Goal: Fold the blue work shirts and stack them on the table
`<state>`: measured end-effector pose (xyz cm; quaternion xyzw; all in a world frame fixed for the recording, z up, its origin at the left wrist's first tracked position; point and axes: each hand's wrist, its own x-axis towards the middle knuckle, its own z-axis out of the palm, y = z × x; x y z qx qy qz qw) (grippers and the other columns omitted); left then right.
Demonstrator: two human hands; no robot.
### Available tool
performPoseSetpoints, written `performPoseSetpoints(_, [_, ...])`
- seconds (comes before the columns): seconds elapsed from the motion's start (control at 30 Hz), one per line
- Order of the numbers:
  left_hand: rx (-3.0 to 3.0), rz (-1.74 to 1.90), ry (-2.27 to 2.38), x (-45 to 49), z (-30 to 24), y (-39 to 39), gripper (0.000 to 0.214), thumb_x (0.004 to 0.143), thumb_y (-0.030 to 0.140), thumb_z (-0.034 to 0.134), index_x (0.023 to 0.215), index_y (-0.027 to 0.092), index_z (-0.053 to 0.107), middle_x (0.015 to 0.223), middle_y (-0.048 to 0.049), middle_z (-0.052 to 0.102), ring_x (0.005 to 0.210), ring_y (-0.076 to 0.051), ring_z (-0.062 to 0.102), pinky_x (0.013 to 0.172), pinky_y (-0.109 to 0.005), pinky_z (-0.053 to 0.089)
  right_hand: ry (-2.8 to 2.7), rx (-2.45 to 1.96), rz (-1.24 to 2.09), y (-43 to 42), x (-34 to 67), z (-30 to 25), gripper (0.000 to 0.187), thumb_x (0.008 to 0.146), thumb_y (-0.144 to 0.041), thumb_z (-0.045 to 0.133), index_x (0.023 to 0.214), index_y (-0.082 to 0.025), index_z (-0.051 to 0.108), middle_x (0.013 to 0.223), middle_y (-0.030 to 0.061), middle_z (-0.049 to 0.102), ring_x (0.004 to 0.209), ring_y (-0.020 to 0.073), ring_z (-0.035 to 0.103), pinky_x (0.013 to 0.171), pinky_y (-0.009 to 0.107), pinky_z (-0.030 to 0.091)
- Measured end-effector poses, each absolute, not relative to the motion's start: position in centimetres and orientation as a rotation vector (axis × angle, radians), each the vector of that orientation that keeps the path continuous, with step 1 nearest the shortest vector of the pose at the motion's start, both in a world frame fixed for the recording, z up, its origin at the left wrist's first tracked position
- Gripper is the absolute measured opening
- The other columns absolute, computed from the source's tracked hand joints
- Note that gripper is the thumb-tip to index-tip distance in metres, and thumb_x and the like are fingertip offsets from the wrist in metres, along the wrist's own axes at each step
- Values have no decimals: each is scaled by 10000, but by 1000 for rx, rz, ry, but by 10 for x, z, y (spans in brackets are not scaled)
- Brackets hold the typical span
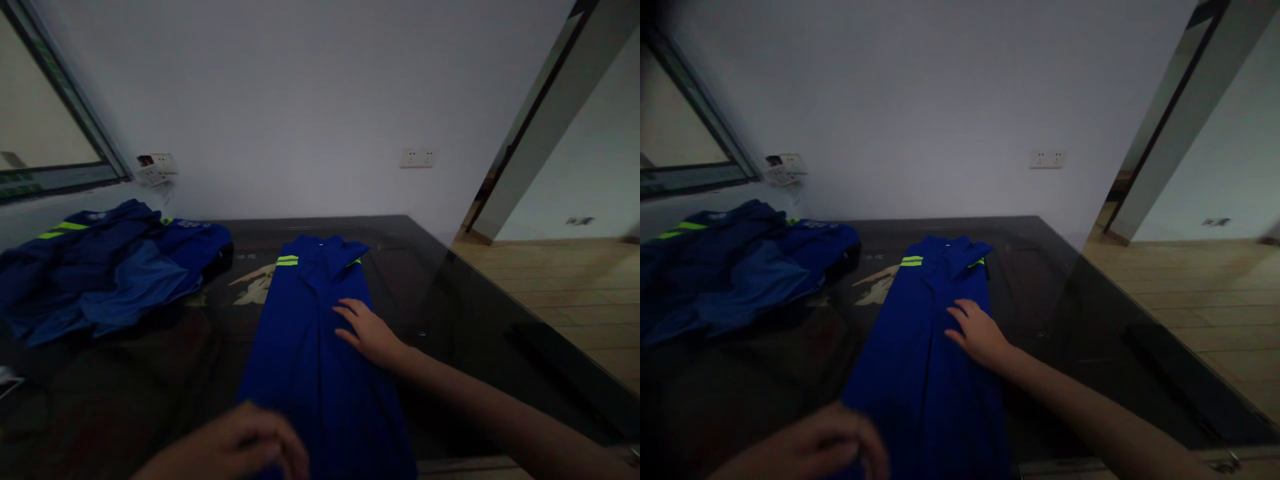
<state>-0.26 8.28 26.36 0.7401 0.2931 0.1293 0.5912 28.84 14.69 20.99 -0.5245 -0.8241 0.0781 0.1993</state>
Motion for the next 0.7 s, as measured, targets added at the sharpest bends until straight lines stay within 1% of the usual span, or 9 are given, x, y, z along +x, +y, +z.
performPoseSetpoints(0.03, [1729,324,684,8,268,112,291,925,420,466,1014,281,706,912,-27,730,859,-184,689,812,-345,519,-2358,-1464,251,133,287,206,512,903,-396,548,1356,-159,510,1434,170,443,1359,286,367,1111,481,335])
performPoseSetpoints(0.1, [1838,537,736,38,271,175,285,916,371,480,1048,210,675,942,-60,717,906,-186,671,873,-348,498,-2460,-1449,327,111,283,199,582,891,-434,560,1408,-188,458,1509,152,350,1414,309,267,1137,527,274])
performPoseSetpoints(0.23, [2077,847,980,104,253,295,318,884,268,483,1153,143,597,1164,-125,641,1087,-224,601,959,-387,460,-2551,-1398,486,91,279,193,657,895,-557,487,1477,-299,327,1564,82,238,1451,304,142,1152,584,181])
performPoseSetpoints(0.33, [2347,869,1103,135,234,354,459,854,273,550,1284,117,513,1369,-164,507,1287,-261,446,1088,-426,332,-2545,-1408,553,88,279,193,680,903,-616,407,1498,-320,259,1573,68,190,1455,304,103,1152,609,129])
performPoseSetpoints(0.4, [2492,770,1090,143,224,375,529,856,331,569,1331,116,475,1416,-165,462,1336,-271,378,1128,-430,255,-2544,-1409,583,85,280,191,690,902,-613,414,1502,-321,240,1575,71,165,1454,313,97,1149,617,123])
performPoseSetpoints(0.5, [2625,560,1010,138,215,387,505,872,432,548,1302,169,514,1348,-127,525,1276,-269,427,1105,-425,274,-2548,-1382,609,74,278,182,736,877,-597,486,1506,-331,212,1571,80,146,1448,340,111,1139,632,136])
performPoseSetpoints(0.6, [2680,527,1008,123,208,388,425,864,507,537,1161,212,612,1185,-95,586,1152,-266,489,1046,-428,334,-2565,-1327,654,61,276,174,799,836,-630,527,1507,-342,201,1568,89,148,1433,376,155,1118,650,182])
performPoseSetpoints(0.67, [2613,640,1139,114,200,389,418,868,519,520,1112,198,631,1114,-98,575,1097,-259,506,1013,-420,365,-2551,-1283,701,63,278,178,792,811,-649,547,1491,-349,274,1553,79,245,1425,376,197,1108,631,240])
performPoseSetpoints(0.7, [2536,700,1240,110,196,390,430,875,516,507,1115,180,626,1094,-104,572,1080,-257,515,999,-414,378,-2510,-1279,723,69,283,185,747,814,-631,558,1469,-346,338,1530,73,321,1416,359,240,1106,596,284])
